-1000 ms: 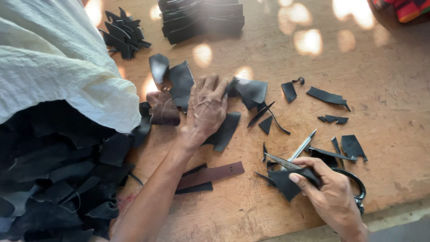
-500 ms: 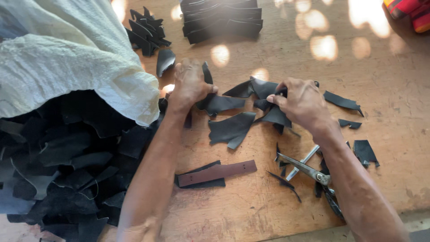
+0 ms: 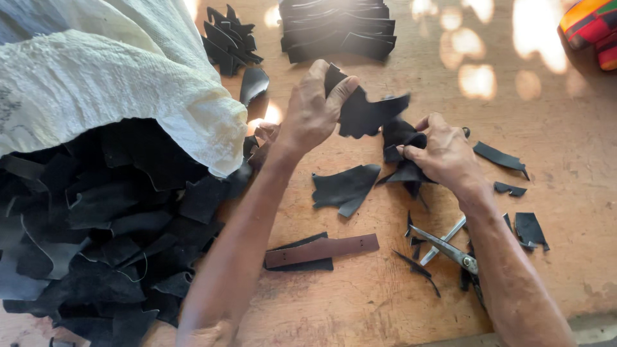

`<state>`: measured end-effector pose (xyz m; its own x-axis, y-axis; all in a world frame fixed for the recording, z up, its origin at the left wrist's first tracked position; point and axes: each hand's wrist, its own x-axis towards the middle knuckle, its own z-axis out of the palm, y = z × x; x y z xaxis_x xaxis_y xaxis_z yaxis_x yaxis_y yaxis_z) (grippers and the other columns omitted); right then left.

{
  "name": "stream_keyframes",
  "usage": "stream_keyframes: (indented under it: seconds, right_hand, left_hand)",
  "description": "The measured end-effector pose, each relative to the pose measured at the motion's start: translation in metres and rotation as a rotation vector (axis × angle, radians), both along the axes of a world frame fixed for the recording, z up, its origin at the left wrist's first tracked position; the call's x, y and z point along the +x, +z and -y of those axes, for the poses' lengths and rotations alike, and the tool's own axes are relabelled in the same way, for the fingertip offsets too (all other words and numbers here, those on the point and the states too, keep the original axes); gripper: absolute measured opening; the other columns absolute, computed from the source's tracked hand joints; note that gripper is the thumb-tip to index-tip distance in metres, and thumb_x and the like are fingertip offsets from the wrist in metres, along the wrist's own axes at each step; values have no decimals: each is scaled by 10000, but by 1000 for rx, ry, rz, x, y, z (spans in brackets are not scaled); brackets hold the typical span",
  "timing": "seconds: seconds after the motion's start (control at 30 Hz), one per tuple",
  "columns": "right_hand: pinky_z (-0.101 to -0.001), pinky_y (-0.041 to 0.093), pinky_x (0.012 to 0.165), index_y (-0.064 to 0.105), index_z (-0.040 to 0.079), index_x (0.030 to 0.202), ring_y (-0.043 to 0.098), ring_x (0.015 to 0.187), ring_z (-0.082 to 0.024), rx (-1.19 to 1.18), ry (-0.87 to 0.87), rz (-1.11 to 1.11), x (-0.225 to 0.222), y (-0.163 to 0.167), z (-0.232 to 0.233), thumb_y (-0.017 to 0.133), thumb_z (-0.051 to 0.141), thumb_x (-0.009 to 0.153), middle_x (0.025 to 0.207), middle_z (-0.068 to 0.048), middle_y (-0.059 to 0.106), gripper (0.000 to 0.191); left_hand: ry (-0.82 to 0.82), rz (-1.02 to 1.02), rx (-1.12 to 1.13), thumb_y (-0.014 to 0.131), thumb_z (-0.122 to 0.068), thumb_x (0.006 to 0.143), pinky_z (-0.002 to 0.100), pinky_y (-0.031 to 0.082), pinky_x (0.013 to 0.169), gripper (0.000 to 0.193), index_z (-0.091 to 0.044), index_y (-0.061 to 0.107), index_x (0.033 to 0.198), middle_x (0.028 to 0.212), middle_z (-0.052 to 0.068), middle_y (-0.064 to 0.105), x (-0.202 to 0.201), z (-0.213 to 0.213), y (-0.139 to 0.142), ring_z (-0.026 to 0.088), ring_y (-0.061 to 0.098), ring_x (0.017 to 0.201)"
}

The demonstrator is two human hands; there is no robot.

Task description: The person cuts black leather pieces using shears on a wooden workbench. They align the leather with a brown template, mark it with a pen, and trim the edges to match the template shape.

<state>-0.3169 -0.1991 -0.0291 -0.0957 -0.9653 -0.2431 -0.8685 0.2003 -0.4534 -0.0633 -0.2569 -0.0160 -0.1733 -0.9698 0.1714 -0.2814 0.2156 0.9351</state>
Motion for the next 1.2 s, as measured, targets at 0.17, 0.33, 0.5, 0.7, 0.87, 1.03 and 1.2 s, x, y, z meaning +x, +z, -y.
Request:
stream_keyframes:
  seconds: [0.17,0.33,0.5,0.7,0.87,1.03,1.2]
  right_hand:
    - [-472,584,811,668,-36,1099,756,978,-343,10,-64,155,-10,-5,3,751,214,854,1002,-255,782,360]
    - [-460,547,836,609,33,1200,708,992,-375,-30,81,19,-9,8,15,801,126,763,1048,-233,717,486]
    - [-456,561,831,672,41,1106,734,948,-322,51,132,-37,7,23,17,756,94,838,983,-184,752,286]
    - [-408,566,903,794,159,930,732,982,-202,38,116,213,5,30,20,755,169,846,1054,-58,782,94]
    - [-439,538,916,795,143,943,637,1119,-269,-268,244,-25,16,17,65,876,243,774,1311,-76,646,212]
    - [-401,541,950,778,128,1059,666,1129,-275,-306,287,51,21,9,65,852,226,780,1300,-95,653,305]
    - [-395,522,881,803,96,883,652,1084,-274,-390,336,6,31,16,51,916,208,713,1255,-112,664,233]
  left_hand:
    - [-176,495,73,855,-290,817,492,566,834,420,22,623,975,945,199,654,-23,-35,-15,324,654,914]
    - [-153,750,121,884,-128,743,563,512,887,555,50,554,1153,1213,273,547,-42,-85,-16,451,583,1109]
    - [-332,642,300,869,-126,731,438,566,885,402,21,684,1057,975,175,718,-29,-68,-8,307,706,930]
    - [-349,442,476,867,-190,687,350,590,875,400,-89,768,1061,979,70,782,-14,-48,5,194,759,880]
    - [-311,346,294,772,-192,846,389,576,837,305,-42,716,1106,989,137,752,-27,-58,6,237,747,907]
    - [-188,242,199,716,-127,876,453,555,802,281,0,648,1117,923,220,749,-11,-87,16,333,750,910]
    - [-117,231,-4,709,-93,895,462,558,831,320,11,623,1185,973,234,739,33,-126,35,367,733,955]
